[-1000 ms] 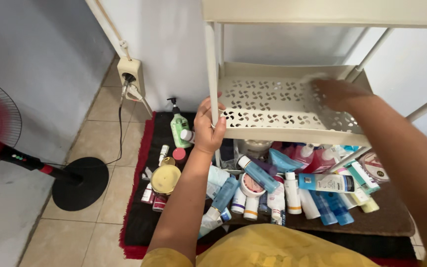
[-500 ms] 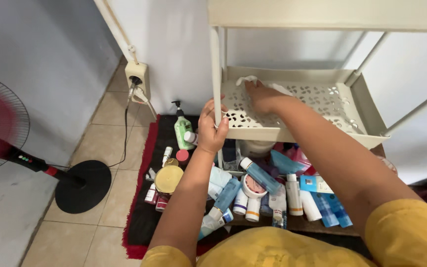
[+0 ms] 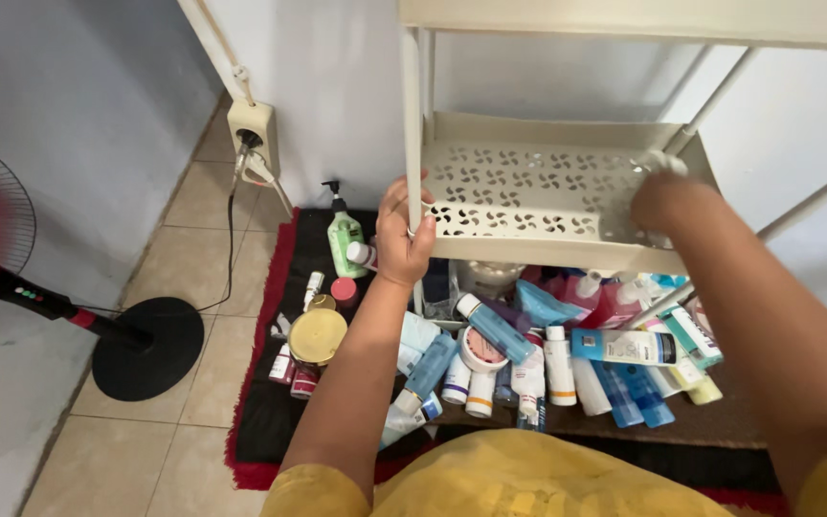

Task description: The person wipes a tier of a plastic storage rack with a cloth, then picks up and wipes several cosmetic jars and bottles one at a time before placing them back on the shelf.

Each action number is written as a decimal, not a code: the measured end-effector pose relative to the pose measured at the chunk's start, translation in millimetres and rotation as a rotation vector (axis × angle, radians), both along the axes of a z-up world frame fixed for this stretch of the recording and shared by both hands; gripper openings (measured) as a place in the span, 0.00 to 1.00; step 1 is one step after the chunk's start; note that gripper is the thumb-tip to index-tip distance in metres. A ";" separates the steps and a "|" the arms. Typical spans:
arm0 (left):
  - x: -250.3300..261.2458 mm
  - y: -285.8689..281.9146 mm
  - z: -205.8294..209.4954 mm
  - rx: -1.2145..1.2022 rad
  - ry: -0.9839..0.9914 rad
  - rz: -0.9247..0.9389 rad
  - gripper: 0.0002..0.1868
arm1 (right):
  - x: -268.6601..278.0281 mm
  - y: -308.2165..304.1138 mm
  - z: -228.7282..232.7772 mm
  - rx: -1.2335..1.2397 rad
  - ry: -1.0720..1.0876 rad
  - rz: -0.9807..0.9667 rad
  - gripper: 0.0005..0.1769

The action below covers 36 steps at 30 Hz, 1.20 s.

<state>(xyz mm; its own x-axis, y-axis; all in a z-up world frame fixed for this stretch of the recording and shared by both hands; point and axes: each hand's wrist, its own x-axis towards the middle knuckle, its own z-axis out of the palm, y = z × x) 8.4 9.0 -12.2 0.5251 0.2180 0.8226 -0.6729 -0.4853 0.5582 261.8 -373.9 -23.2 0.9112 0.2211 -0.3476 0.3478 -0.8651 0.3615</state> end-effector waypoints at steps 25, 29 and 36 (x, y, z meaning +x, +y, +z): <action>-6.2 -7.1 5.7 -0.015 0.000 0.039 0.18 | -156.5 146.4 151.6 1.055 0.216 -0.004 0.34; -5.7 -10.1 1.5 -0.051 -0.029 0.004 0.14 | -135.8 122.9 116.6 0.863 -0.002 0.389 0.34; -4.8 -9.5 -0.4 -0.050 0.038 0.034 0.17 | -104.2 139.0 43.9 0.668 -0.037 0.420 0.27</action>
